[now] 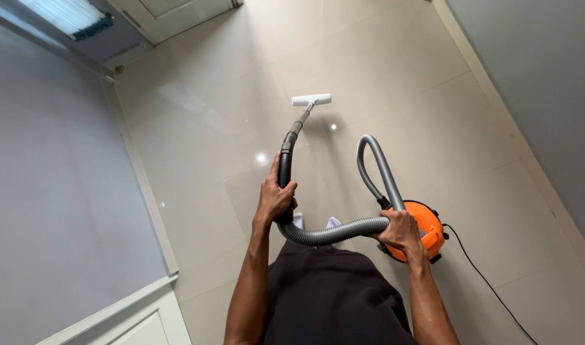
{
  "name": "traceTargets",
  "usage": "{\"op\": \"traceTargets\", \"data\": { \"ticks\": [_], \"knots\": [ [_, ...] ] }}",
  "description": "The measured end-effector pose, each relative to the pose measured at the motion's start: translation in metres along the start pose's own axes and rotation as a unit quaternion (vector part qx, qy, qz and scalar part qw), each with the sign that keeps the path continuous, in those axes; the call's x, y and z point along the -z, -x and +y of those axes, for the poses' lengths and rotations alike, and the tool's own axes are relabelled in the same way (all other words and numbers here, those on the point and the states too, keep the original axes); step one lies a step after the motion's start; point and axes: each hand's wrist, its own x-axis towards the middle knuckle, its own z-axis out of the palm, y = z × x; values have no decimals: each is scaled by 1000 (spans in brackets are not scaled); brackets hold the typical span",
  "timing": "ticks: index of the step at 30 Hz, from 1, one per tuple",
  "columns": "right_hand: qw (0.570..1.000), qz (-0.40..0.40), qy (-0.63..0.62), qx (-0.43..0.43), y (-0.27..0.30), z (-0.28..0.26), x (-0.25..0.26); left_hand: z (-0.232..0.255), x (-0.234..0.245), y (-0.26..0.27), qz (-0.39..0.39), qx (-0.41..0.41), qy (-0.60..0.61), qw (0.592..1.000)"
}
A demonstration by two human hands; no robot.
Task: The person vacuums the tiled floor using a vacuum cleaner, moving the suction nozzle across the tiles and along the wall edges.
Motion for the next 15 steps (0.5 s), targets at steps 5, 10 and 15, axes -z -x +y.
{"op": "traceTargets", "data": {
  "ticks": [5,10,15],
  "knots": [
    [1000,-21,23,-2,0,-13,-10,-3,14,21,-4,-2,-11,1000],
    [999,-21,29,-6,12,-39,-16,-17,36,38,-12,-1,5,1000],
    [998,-31,40,-49,32,-87,-25,-39,63,49,-18,-36,-34,999]
  ]
}}
